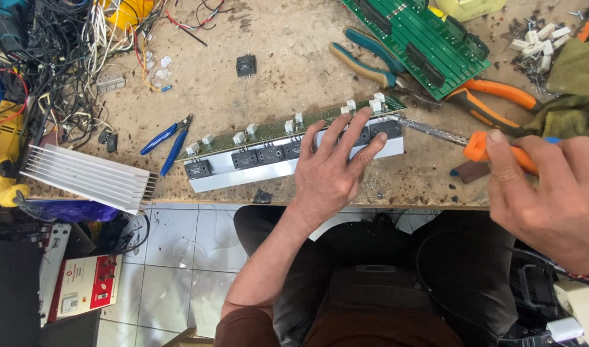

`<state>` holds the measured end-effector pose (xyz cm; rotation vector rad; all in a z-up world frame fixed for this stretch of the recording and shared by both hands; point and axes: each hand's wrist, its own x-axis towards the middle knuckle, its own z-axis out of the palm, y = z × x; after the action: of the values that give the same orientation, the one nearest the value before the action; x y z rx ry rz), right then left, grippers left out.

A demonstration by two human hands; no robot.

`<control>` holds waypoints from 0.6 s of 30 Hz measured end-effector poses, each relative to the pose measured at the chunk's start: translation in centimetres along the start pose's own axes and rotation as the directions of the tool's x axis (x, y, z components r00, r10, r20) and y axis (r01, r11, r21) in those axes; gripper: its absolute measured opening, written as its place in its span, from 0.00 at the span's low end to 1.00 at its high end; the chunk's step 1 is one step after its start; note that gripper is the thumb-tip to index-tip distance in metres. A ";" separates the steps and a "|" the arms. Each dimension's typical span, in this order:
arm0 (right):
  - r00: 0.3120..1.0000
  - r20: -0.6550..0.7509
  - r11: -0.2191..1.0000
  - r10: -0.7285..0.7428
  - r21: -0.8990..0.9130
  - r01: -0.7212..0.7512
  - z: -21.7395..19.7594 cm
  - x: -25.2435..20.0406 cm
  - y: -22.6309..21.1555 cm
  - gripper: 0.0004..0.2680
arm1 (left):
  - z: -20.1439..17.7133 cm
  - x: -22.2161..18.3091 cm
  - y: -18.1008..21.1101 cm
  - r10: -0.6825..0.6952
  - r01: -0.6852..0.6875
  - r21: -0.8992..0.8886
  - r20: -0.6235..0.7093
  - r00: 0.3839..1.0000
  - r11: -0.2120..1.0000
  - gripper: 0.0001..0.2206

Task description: Soldering or desoldering electronic components on a circuit board attached to a large aluminum heat sink.

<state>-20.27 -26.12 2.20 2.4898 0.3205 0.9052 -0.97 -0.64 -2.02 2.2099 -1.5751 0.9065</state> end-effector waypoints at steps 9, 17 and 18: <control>0.995 -0.088 0.988 -0.039 0.144 0.052 0.0 0.7 0.7 0.17 | 0.3 0.0 0.0 -0.006 0.006 0.000 -0.032 0.999 1.000 0.23; 0.998 -0.053 0.985 0.036 0.171 -0.027 1.0 -0.9 0.5 0.19 | 0.4 0.1 0.0 -0.006 0.006 0.008 -0.033 0.999 1.000 0.21; 0.996 -0.055 0.981 0.069 0.185 -0.058 1.1 -1.0 0.3 0.18 | 0.4 0.1 0.1 -0.006 0.007 0.005 -0.038 0.999 1.000 0.21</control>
<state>-20.27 -27.19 1.06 2.6571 0.3609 1.0216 -0.88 -0.99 -2.23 2.1862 -1.5493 0.9460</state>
